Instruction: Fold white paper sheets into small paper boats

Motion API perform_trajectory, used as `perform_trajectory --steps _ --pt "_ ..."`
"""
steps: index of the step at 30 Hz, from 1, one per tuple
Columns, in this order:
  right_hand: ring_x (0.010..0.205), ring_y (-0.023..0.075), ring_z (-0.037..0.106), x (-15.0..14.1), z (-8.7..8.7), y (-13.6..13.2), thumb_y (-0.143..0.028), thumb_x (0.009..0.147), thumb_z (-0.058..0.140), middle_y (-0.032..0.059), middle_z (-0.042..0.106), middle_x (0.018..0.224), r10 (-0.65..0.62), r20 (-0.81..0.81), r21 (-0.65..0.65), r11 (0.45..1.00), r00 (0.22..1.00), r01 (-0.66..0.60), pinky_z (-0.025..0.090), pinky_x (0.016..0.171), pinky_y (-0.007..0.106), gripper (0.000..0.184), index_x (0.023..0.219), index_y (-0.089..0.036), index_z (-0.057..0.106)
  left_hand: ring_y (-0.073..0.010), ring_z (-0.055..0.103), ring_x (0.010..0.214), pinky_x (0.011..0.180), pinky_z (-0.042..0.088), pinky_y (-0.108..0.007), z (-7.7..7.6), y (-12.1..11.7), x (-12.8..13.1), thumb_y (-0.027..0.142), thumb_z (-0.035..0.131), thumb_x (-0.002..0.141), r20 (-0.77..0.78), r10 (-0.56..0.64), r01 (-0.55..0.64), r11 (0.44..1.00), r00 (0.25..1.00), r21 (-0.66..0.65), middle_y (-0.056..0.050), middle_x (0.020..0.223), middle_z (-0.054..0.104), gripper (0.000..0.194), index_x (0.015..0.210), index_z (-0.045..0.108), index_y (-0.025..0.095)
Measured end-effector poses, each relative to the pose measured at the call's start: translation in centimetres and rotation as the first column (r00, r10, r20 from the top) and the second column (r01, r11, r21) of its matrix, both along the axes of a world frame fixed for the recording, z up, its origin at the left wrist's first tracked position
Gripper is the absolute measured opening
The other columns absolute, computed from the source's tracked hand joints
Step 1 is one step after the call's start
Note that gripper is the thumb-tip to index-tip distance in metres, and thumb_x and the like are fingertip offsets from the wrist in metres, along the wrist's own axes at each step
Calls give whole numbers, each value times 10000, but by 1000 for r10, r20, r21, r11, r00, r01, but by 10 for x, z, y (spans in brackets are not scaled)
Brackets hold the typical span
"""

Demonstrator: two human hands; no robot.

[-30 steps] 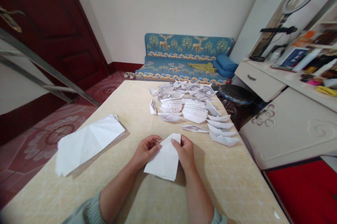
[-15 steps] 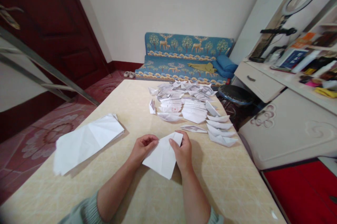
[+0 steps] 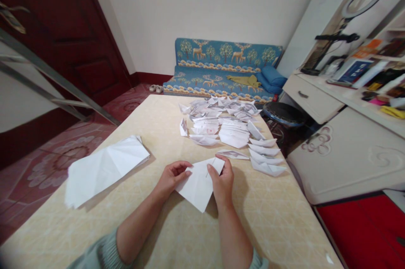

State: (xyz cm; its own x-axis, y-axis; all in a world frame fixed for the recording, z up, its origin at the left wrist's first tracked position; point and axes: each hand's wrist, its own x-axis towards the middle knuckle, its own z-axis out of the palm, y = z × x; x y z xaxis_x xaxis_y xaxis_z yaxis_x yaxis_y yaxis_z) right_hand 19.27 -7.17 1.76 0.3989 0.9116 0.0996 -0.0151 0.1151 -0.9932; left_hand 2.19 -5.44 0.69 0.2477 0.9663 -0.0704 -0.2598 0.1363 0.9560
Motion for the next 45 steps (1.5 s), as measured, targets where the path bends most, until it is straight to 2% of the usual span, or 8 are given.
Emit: perform_trajectory --steps 9,17,21,24,29,32,36,45 --pt "618 143 542 1 -1 0 -315 667 697 -6 590 761 -9 10 8 1000 1000 9 440 543 238 407 1014 -189 524 -120 564 591 531 396 -209 1 1 -1 321 748 612 15 53 -53 999 998 -6 -47 718 662 317 843 652 127" --pt "547 130 506 4 -5 1 -310 656 673 -24 547 585 -16 111 -10 1000 994 17 393 513 226 207 670 -183 510 -146 604 721 623 460 -234 2 6 -7 323 746 598 18 325 -326 945 945 35 -43 873 643 534 1082 578 174" --pt "490 105 438 1 -5 1 -194 640 599 -59 445 509 82 288 -37 997 954 -74 331 466 208 168 573 -200 445 -143 600 730 664 463 -239 -5 10 -12 269 721 605 -99 425 -412 902 900 126 -26 833 650 440 1019 603 174" --pt "448 97 404 0 -3 -2 -108 594 518 -70 404 468 202 526 -127 979 826 -159 270 445 209 141 551 -208 428 -126 568 641 617 445 -227 -8 10 -13 209 689 606 -284 442 -376 890 851 258 4 722 620 360 962 641 177" --pt "479 124 456 2 3 -7 -113 614 542 -40 514 500 221 848 -221 974 481 -59 248 480 236 117 588 -227 534 -115 519 565 577 416 -220 -8 9 -12 137 656 594 -493 454 -254 871 743 420 41 639 571 433 1020 638 210" --pt "642 158 545 4 5 -7 -173 674 593 -5 610 704 208 883 -190 978 421 -84 329 555 245 95 719 -252 620 -126 532 580 589 421 -231 -11 11 -12 147 660 600 -540 460 -228 868 705 442 33 662 589 458 1051 625 219" --pt "830 176 562 -3 5 -6 -139 770 536 31 609 870 257 904 -194 959 342 -207 377 669 245 303 1018 -277 644 -140 546 609 609 428 -242 -14 13 -13 174 672 608 -577 463 -203 865 672 458 23 679 597 454 1057 618 218" --pt "780 148 536 -21 1 -7 -114 860 423 40 573 893 325 938 -304 939 125 -159 351 650 236 385 1168 -287 576 -118 555 625 626 443 -230 -9 12 -13 162 659 633 -610 430 -191 888 665 418 36 704 594 499 1119 553 194"
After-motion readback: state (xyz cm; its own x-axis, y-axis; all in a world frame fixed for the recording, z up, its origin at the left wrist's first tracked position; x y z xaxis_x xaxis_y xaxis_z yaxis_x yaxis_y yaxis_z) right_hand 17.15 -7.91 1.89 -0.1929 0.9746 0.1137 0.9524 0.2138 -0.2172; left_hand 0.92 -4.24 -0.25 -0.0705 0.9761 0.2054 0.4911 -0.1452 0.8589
